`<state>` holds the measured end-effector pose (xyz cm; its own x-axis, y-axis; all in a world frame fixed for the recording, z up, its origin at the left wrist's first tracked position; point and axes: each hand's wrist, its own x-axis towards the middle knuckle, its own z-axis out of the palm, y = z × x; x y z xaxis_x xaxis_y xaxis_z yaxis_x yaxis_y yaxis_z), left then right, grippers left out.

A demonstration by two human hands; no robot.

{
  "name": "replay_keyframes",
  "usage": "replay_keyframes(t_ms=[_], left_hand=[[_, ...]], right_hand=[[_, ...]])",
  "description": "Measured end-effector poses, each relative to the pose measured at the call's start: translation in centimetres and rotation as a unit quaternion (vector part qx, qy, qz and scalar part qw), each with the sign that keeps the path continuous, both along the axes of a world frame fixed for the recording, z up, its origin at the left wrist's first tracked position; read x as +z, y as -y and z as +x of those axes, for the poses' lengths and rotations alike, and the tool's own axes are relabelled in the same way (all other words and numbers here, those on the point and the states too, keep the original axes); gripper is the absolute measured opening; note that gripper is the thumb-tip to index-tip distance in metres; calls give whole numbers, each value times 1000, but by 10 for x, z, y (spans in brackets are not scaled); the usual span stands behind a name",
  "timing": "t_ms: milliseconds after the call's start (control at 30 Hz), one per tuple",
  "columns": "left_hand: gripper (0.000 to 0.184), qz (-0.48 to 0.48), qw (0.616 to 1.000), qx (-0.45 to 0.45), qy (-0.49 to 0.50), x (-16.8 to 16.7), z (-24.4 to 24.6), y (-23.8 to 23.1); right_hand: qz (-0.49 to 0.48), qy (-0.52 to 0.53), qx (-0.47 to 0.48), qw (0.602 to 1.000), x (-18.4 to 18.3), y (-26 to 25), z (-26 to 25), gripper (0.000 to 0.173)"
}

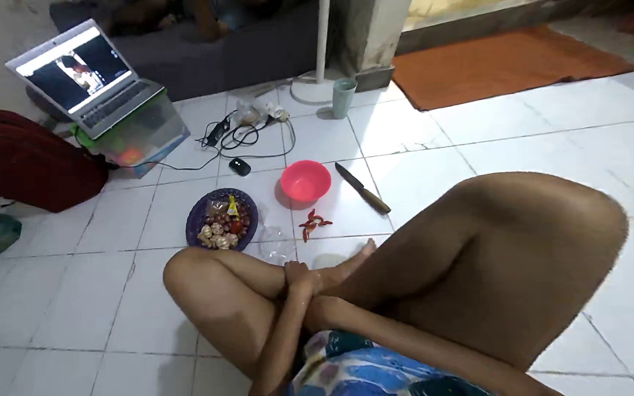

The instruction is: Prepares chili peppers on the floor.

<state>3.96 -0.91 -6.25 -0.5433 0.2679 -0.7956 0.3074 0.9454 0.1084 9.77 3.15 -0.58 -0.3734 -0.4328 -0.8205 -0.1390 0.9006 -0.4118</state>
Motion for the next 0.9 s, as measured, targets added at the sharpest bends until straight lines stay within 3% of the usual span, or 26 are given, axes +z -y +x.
replay_keyframes(t_ms=[133,200,233,300,333,433,500,567,667,900], left_hand=[[61,10,999,-21,31,-21,-5,8],[43,115,993,7,-13,-25,3,29],[36,205,975,70,-45,-18,10,43],[33,387,885,246,-84,-16,3,55],[33,411,855,282,-144,-20,-13,56],[51,243,858,299,-340,-23,-53,78],[70,108,897,296,-310,-25,-69,93],[71,21,934,268,-234,-30,-82,93],[58,1,946,256,-197,-34,-95,79],[42,9,939,241,-243,-38,-117,67]], right_hand=[[2,30,60,998,4,-6,-15,37],[-21,-20,30,999,10,-13,-34,39],[-18,-49,4,999,16,-15,-43,40],[28,-81,-44,995,22,-15,-61,44],[54,-96,-69,991,20,-14,-71,40],[66,-132,-116,982,-34,-16,-101,42],[36,-127,-109,985,-71,-20,-111,55],[22,-127,-105,986,-92,-21,-111,58],[31,-124,-111,986,-98,-25,-109,53],[16,-143,-123,982,-106,-69,-112,54]])
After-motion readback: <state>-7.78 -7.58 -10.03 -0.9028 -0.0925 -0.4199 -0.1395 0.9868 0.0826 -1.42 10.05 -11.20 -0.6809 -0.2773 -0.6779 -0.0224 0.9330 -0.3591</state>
